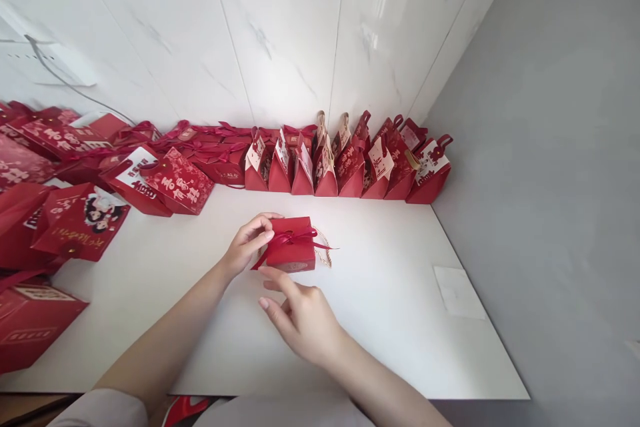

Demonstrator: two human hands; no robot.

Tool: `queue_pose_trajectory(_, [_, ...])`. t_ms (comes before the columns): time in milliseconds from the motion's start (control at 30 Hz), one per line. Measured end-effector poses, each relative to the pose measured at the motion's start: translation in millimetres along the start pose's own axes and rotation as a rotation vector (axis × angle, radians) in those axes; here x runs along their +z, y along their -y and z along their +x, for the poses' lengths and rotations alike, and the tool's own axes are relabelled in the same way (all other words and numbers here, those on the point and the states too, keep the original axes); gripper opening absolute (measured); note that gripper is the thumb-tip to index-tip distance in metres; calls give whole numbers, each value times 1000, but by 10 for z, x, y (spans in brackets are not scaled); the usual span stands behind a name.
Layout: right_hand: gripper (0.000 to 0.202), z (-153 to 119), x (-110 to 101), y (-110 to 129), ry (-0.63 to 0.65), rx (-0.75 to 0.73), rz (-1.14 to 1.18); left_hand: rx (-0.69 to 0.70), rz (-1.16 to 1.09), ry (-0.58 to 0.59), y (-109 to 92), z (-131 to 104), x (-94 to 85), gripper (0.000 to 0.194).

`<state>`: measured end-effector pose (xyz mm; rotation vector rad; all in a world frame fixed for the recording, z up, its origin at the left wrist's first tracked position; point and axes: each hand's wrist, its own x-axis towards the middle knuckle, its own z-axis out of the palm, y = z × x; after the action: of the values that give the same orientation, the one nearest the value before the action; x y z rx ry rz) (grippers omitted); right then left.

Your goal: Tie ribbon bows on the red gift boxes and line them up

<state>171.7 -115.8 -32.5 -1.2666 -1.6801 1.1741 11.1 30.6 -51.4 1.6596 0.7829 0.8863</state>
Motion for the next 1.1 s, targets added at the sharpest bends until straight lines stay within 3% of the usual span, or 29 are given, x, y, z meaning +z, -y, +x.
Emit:
queue_pose_trajectory(133, [48,57,92,59,-4,-7,-187,35,44,6,-22,-109,-35,19])
queue_pose_trajectory(333, [42,117,-4,111,-22,39,-282,157,232,-26,-89,-162,-40,17])
queue_pose_trajectory(567, [35,110,13,-4,69,20,-45,134,379,-43,-147,-167,7,15])
queue_pose_trajectory(733, [29,80,19,-104,54,13,18,83,361,-20,-154,-162,-26,11])
queue_pose_trajectory(933, [51,91,-16,-158,80,51,-142,134,283,-37,-115,-150,-37,15])
queue_pose_trajectory(1100, [62,89,2,-170,129,-43,-175,143,325,-28,-129,-146,-48,11])
